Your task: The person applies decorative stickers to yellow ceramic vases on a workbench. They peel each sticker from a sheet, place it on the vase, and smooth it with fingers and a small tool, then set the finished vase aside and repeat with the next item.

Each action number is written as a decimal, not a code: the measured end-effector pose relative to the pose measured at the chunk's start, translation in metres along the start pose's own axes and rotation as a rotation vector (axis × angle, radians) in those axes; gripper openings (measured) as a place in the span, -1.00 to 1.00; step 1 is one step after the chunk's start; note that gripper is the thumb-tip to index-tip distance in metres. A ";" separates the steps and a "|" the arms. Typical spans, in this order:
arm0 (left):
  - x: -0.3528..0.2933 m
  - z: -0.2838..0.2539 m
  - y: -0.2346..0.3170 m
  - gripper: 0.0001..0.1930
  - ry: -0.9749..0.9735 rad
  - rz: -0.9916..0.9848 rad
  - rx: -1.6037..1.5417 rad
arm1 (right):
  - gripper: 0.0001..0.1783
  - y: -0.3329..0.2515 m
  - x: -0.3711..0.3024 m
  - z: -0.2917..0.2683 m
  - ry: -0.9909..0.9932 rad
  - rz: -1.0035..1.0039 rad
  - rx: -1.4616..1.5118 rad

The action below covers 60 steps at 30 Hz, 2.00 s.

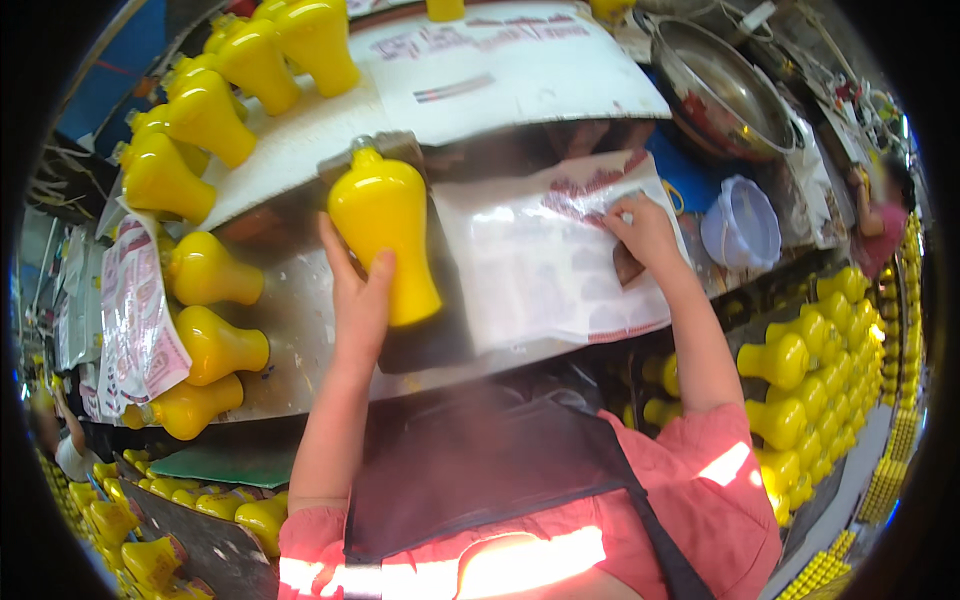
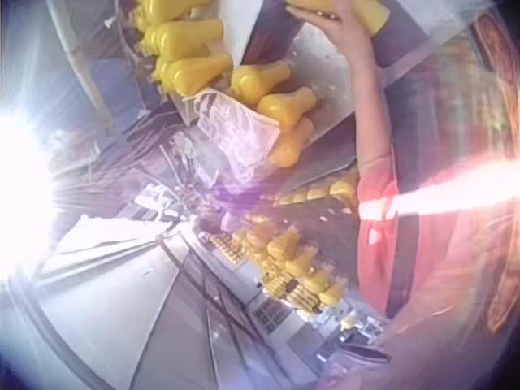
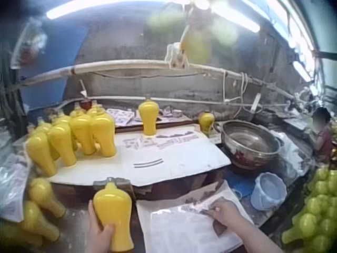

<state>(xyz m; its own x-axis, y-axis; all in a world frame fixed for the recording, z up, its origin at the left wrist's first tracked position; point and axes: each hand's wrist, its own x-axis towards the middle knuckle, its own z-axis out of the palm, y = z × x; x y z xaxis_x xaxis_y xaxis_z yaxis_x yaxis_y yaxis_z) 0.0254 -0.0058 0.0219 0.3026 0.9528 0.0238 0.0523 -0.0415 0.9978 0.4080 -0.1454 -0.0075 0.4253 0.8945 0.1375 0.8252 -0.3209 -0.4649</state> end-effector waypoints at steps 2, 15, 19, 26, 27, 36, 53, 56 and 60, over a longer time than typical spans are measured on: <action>-0.004 0.002 0.008 -0.09 0.129 0.329 0.391 | -0.77 -0.006 -0.004 -0.006 -0.077 0.072 0.109; -0.036 0.148 0.013 -0.33 -0.555 -0.979 -0.566 | -0.80 -0.087 -0.020 -0.057 -0.542 0.372 0.992; -0.025 0.164 -0.006 -0.44 -0.528 -0.914 -0.834 | -0.82 -0.091 -0.044 -0.063 -0.599 0.393 1.189; -0.015 0.144 0.003 -0.78 -0.289 -0.584 -0.653 | -0.81 -0.071 -0.063 -0.058 -0.519 0.416 1.213; -0.015 0.140 0.009 -0.75 -0.299 -0.544 -0.659 | -0.79 -0.071 -0.063 -0.054 -0.500 0.408 1.195; -0.024 0.118 0.058 -0.75 -0.173 -0.400 -0.735 | -0.43 -0.134 -0.065 -0.012 -0.356 0.164 1.303; -0.054 0.014 0.065 -0.72 0.104 -0.063 -0.580 | -0.80 -0.186 -0.056 0.005 0.327 -0.471 0.108; -0.062 0.003 0.062 -0.71 0.114 -0.082 -0.597 | -0.77 -0.195 -0.055 0.005 0.335 -0.535 -0.045; -0.068 -0.014 0.053 -0.70 0.147 -0.125 -0.601 | -0.73 -0.203 -0.058 0.001 0.328 -0.543 -0.169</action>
<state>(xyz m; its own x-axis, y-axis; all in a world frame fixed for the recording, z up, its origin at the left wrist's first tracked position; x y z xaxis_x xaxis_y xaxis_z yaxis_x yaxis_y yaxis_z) -0.0059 -0.0688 0.0743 0.1929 0.9726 -0.1299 -0.4774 0.2087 0.8535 0.2151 -0.1322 0.0783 0.0011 0.8106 0.5856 0.9901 0.0813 -0.1144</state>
